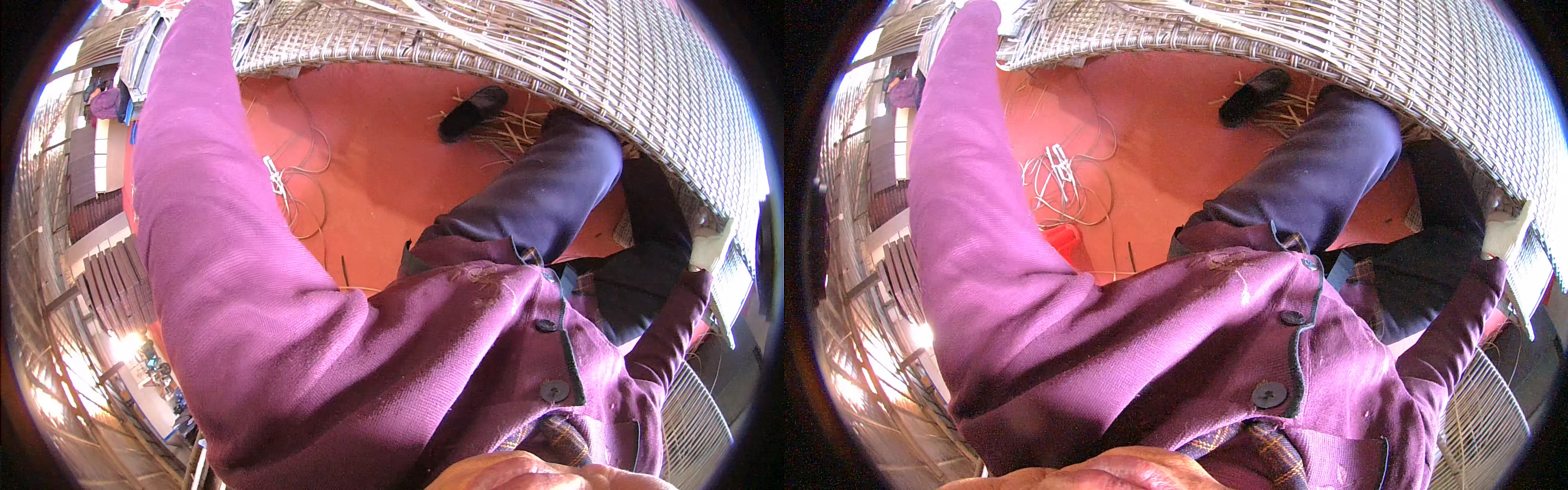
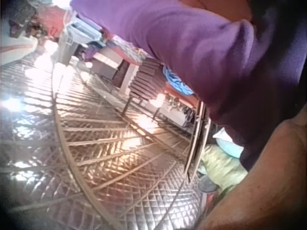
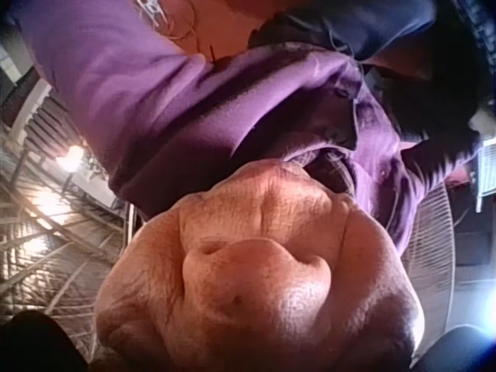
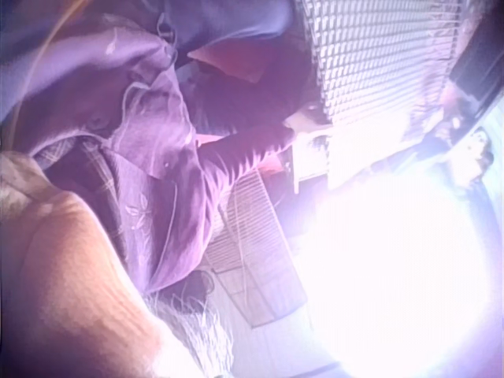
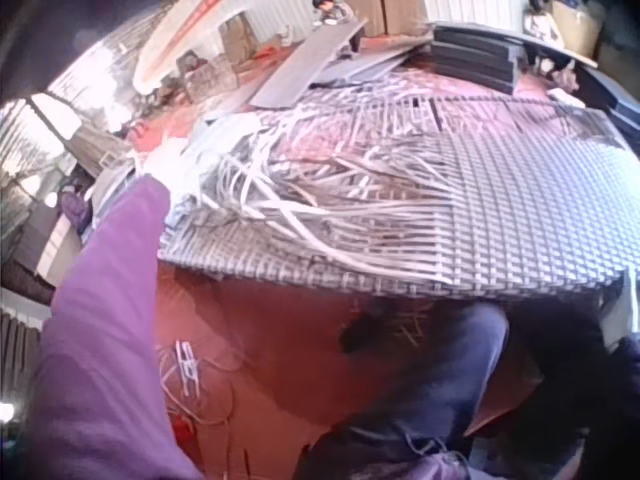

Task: The person weaves a large flat basket using thin strips of material, interlacing them by hand. They use shears to trim excess strands and adjust the weave as they progress across the surface.

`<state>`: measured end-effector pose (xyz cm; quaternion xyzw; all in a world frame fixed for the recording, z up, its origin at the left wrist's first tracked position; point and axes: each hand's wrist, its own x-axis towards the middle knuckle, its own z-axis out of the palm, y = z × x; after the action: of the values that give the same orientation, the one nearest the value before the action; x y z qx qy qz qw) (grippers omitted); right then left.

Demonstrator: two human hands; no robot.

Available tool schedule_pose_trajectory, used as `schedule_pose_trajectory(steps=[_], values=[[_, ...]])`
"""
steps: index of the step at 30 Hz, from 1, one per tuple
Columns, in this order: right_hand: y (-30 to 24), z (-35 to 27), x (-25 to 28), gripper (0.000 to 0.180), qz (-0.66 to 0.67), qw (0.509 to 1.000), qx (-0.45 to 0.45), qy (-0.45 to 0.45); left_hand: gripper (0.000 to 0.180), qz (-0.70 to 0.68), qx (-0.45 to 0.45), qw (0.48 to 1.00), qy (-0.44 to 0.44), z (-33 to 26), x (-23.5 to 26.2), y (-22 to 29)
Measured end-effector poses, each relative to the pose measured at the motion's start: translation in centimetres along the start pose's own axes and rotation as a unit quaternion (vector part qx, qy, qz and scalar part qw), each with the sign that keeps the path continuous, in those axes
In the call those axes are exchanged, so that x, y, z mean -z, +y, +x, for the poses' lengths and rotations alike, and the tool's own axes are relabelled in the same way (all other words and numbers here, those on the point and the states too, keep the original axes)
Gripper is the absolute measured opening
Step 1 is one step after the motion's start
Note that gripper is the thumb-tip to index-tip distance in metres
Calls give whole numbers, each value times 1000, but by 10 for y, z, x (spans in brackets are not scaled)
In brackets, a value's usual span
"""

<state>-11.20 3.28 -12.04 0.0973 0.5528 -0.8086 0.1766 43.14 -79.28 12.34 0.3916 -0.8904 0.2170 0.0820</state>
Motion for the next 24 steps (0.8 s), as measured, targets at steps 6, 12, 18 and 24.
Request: schedule_pose_trajectory(steps=[6, 12, 18, 24], values=[[7, 7, 6, 41, -64, 994, 84, -27, 28, 106, -67, 990, -65, -31, -65, -37], [18, -9, -16, 44, -42, 994, -40, -95, 29, 166, -118, 970, -132, -78, -127, -106], [68, -85, -71, 54, -239, 938, -120, -222, 25, 132, -20, 945, -297, -114, -146, -102], [95, -149, -108, 45, -299, 885, -143, -326, 33, -137, -125, 831, -525, -181, -64, -41]])
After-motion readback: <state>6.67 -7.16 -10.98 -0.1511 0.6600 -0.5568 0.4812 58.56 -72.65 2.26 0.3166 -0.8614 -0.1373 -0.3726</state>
